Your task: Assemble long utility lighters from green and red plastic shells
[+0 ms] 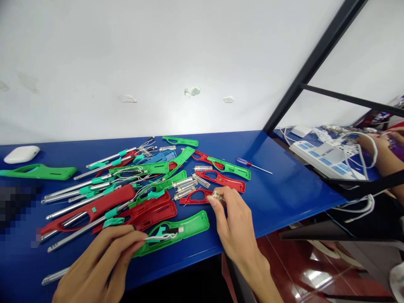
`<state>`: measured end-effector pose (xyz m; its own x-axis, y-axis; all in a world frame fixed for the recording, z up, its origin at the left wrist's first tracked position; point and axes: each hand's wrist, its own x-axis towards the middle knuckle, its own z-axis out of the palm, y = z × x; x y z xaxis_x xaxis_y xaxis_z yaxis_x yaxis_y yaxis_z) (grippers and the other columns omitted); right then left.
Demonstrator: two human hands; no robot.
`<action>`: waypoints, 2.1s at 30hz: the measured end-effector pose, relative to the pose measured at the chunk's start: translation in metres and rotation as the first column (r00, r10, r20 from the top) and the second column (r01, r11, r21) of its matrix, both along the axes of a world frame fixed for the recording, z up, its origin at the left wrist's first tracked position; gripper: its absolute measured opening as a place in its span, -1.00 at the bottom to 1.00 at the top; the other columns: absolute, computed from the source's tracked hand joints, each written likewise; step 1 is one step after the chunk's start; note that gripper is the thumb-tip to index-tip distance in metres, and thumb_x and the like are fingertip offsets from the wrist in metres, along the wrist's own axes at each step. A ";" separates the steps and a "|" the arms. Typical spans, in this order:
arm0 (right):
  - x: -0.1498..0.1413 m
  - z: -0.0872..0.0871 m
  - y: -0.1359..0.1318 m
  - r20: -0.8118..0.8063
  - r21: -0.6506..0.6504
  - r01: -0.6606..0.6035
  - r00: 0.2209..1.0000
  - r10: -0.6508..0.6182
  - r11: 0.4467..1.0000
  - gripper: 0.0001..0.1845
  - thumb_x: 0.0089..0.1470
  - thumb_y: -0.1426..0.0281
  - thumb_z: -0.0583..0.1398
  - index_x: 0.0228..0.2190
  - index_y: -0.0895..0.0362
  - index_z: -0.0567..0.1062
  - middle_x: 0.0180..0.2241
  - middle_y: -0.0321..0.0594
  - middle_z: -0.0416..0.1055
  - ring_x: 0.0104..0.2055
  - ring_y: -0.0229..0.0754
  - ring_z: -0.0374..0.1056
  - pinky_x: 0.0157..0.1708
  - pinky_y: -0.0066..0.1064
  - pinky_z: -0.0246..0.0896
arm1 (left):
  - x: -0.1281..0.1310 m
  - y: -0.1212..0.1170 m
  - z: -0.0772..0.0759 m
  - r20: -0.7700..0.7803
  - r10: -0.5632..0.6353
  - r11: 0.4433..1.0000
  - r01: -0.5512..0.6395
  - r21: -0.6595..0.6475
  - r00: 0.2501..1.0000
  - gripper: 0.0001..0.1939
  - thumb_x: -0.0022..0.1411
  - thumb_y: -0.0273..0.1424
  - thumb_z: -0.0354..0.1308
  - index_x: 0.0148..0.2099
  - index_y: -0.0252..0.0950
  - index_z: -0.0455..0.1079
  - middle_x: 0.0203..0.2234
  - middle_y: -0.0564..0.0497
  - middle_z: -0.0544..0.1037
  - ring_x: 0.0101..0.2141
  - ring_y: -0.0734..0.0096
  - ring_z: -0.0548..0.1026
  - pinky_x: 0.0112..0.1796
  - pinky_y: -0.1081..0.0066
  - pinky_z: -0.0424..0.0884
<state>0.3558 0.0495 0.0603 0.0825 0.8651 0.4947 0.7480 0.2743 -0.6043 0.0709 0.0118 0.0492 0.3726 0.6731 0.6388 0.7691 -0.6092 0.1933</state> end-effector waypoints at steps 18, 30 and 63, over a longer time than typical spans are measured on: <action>0.008 0.009 0.037 0.115 -0.104 -0.013 0.993 0.025 0.994 -0.50 0.44 -0.03 0.13 -0.43 0.03 0.48 -0.46 -0.27 0.51 -0.41 -0.09 0.37 -0.38 -0.29 0.19 | 0.008 0.013 0.029 -0.294 -0.139 0.987 0.155 0.032 0.946 -0.57 0.52 -0.54 -0.13 0.06 -0.13 0.55 -0.13 0.03 0.65 -0.11 0.27 0.59 -0.06 0.28 0.52; 0.011 0.009 0.040 0.111 -0.093 0.031 0.994 -0.021 0.995 -0.51 0.41 -0.03 0.18 -0.41 0.04 0.55 -0.45 -0.26 0.53 -0.41 -0.08 0.39 -0.33 -0.26 0.20 | 0.006 0.014 0.020 -0.157 -0.142 0.990 0.140 -0.025 0.977 -0.48 0.34 -0.69 -0.09 0.12 -0.16 0.52 -0.14 0.04 0.66 -0.14 0.43 0.66 -0.13 0.49 0.60; 0.118 -0.016 0.029 0.208 0.035 0.512 0.836 -0.507 0.858 -0.32 0.30 -0.23 0.04 -0.25 0.02 0.68 -0.24 0.01 0.66 -0.17 0.26 0.53 -0.18 0.00 0.35 | 0.070 0.015 -0.010 -0.346 0.010 0.999 0.007 0.046 0.938 -0.54 0.40 -0.48 0.07 0.30 -0.26 0.44 0.13 -0.17 0.56 0.11 0.06 0.48 0.06 0.13 0.51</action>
